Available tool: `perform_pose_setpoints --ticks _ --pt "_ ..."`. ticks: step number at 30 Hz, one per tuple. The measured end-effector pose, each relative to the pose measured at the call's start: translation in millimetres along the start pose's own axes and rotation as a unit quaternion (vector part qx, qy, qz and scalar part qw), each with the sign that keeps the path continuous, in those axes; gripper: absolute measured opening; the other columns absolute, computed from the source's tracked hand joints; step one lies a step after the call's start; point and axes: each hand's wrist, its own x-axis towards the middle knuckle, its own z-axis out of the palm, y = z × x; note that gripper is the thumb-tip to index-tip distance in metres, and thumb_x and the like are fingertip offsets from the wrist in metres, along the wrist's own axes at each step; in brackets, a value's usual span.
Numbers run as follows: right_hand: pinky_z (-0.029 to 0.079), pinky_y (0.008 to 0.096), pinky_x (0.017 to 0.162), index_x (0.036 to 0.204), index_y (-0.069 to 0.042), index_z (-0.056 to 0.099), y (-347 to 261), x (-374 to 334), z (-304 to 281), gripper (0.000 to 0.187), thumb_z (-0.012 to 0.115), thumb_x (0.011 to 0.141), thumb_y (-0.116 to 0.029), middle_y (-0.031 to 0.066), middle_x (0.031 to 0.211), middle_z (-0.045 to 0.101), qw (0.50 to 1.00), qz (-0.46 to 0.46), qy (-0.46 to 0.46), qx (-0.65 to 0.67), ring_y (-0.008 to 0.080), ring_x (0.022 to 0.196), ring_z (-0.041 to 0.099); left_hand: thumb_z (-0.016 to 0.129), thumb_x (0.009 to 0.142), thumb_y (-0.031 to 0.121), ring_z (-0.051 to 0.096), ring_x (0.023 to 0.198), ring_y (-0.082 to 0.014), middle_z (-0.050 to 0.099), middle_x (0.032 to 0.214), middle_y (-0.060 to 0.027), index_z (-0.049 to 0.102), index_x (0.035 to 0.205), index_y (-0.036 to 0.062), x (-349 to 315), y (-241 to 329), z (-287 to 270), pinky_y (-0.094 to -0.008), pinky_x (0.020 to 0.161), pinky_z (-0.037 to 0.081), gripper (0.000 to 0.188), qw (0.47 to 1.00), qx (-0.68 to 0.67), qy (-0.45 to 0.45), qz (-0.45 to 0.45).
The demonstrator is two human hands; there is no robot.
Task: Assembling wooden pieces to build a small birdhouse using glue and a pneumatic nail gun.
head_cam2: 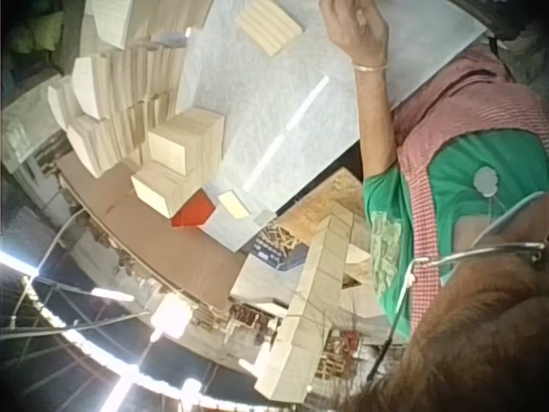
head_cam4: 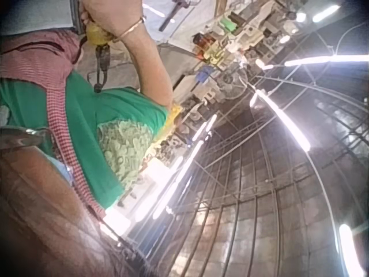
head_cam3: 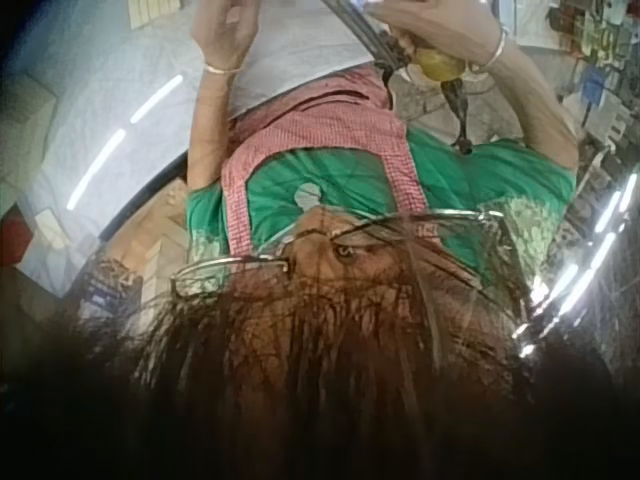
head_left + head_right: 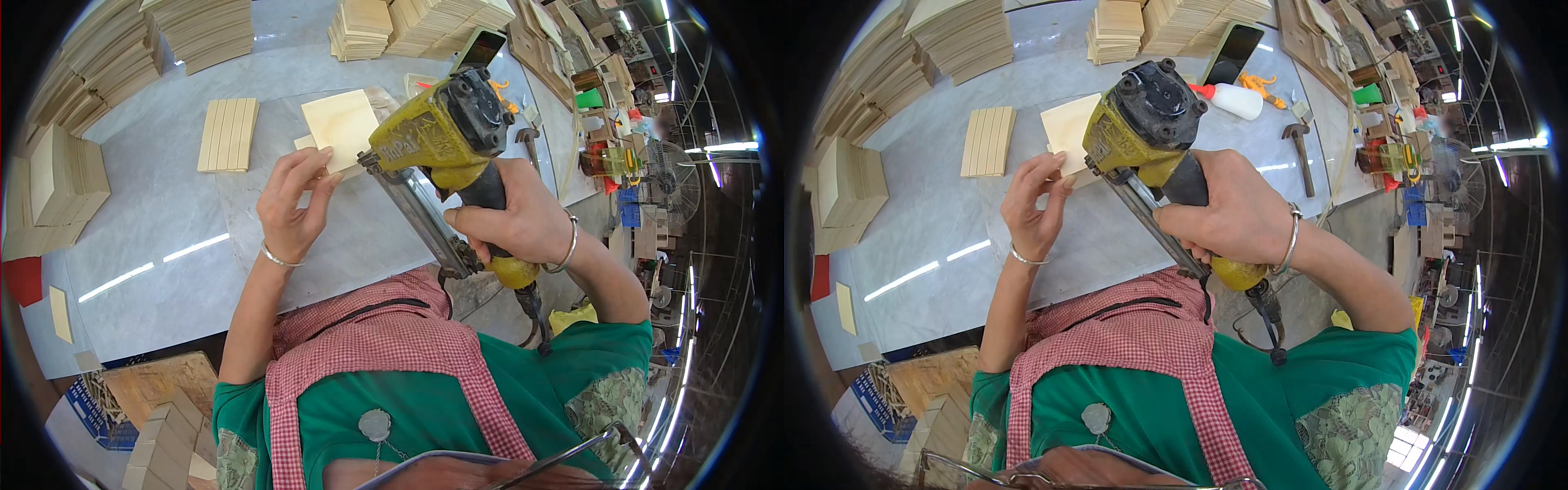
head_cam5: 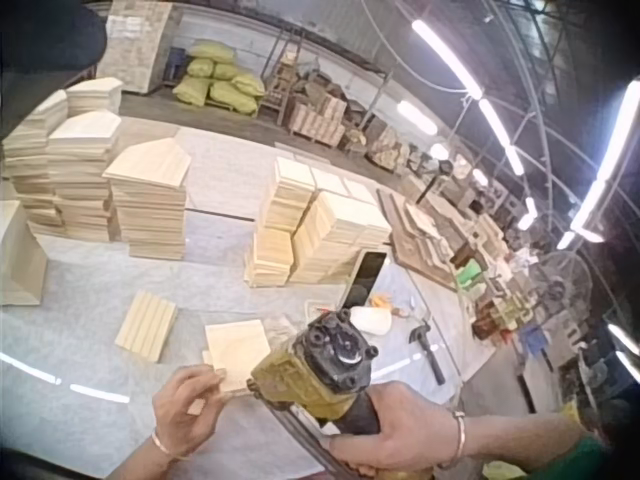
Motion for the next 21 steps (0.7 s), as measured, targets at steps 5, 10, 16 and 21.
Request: perform_pose_setpoints --ticks 5,10,16,21 --pt "0.043 0.0265 0.043 0.076 0.006 0.054 -4.3 -2.9 3.0 0.018 0.061 0.074 -0.011 0.0055 0.054 0.056 1.000 0.003 0.015 -0.022 0.0095 0.045 0.054 0.068 0.079 -0.004 0.065 0.074 -0.0153 0.066 0.093 -0.0128 0.067 0.101 0.0020 0.2 -0.1 -8.1 -0.0235 0.058 0.054 0.022 0.999 -0.023 -0.006 -0.023" --pt "0.043 0.0266 0.044 0.076 0.007 0.054 -9.7 -5.0 10.7 0.021 0.061 0.073 -0.012 0.0052 0.053 0.057 1.000 0.000 0.007 -0.001 0.0095 0.046 0.054 0.065 0.082 -0.004 0.062 0.073 -0.0106 0.066 0.099 -0.0133 0.066 0.101 -0.0016 -2.7 0.1 -9.5 -0.0205 0.055 0.052 0.019 0.998 -0.039 -0.016 -0.037" --pt "0.043 0.0281 0.045 0.074 0.007 0.054 -15.4 0.2 15.5 0.022 0.061 0.072 -0.014 0.0067 0.052 0.057 0.999 -0.008 -0.007 -0.045 0.0111 0.045 0.055 0.066 0.081 -0.004 0.061 0.071 -0.0095 0.067 0.099 -0.0136 0.067 0.099 -0.0011 0.4 2.1 -12.0 -0.0191 0.052 0.048 0.018 0.999 -0.032 -0.015 -0.036" --pt "0.044 0.0283 0.045 0.074 0.007 0.054 -15.0 2.9 15.5 0.023 0.061 0.071 -0.014 0.0067 0.051 0.056 0.998 -0.006 -0.012 -0.054 0.0114 0.046 0.055 0.066 0.081 -0.003 0.062 0.072 -0.0101 0.067 0.101 -0.0149 0.067 0.097 -0.0014 0.8 2.0 -11.5 -0.0198 0.054 0.049 0.016 0.999 -0.018 -0.018 -0.036"
